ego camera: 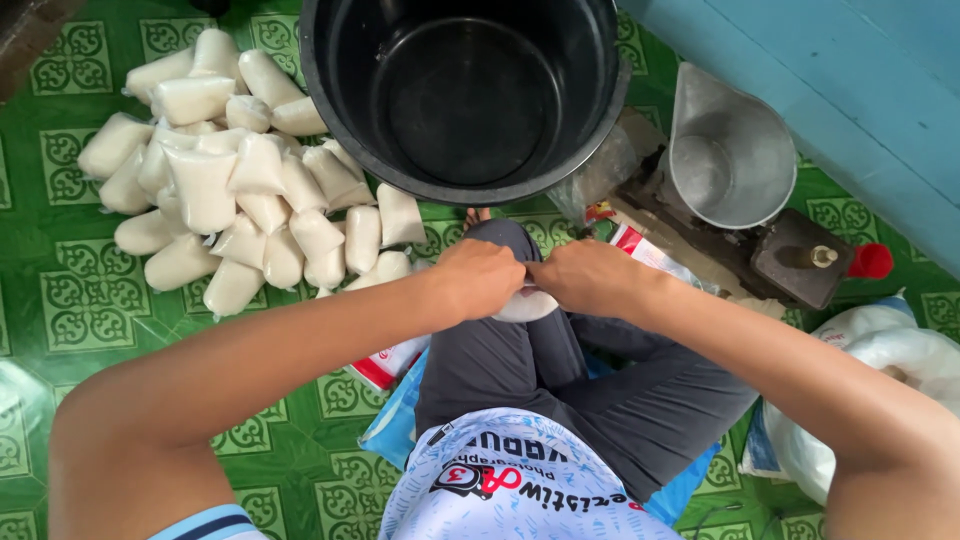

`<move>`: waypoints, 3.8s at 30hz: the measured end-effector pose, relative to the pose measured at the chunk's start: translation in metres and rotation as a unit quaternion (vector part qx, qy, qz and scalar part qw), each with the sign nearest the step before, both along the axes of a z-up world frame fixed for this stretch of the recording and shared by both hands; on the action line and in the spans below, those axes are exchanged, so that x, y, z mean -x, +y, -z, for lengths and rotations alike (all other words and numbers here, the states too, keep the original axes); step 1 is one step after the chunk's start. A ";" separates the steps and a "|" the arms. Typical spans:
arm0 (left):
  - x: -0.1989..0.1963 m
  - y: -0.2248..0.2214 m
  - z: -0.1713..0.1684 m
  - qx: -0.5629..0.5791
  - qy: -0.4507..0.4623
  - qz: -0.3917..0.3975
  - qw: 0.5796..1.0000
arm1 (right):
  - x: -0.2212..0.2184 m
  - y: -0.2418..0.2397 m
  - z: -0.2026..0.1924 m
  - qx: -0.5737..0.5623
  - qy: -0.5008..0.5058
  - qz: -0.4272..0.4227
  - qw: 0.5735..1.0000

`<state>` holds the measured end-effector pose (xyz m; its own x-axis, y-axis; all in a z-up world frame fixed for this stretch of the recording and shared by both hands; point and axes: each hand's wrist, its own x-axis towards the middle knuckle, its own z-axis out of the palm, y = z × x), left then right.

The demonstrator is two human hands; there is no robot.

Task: Tying and sealing plastic bags filled with a white food substance

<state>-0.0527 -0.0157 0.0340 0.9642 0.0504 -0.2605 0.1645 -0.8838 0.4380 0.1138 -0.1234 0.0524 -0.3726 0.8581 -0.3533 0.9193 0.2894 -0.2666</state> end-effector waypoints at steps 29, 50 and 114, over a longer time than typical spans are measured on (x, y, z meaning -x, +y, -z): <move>-0.013 0.016 -0.044 0.288 0.297 -0.037 0.910 | -0.005 0.018 -0.045 0.366 0.122 0.203 0.900; 0.010 -0.025 0.019 0.652 0.098 -0.350 0.666 | -0.009 -0.020 0.015 0.367 0.449 0.448 0.681; -0.129 -0.112 -0.273 -0.224 -0.030 0.278 0.934 | 0.029 -0.024 -0.034 -0.206 0.972 0.002 0.115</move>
<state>0.0761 -0.1282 0.3074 0.8855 -0.3723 -0.2781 -0.3880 -0.9217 -0.0016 0.0844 -0.1470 0.0868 0.5971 0.6541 0.4644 -0.7597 0.6469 0.0656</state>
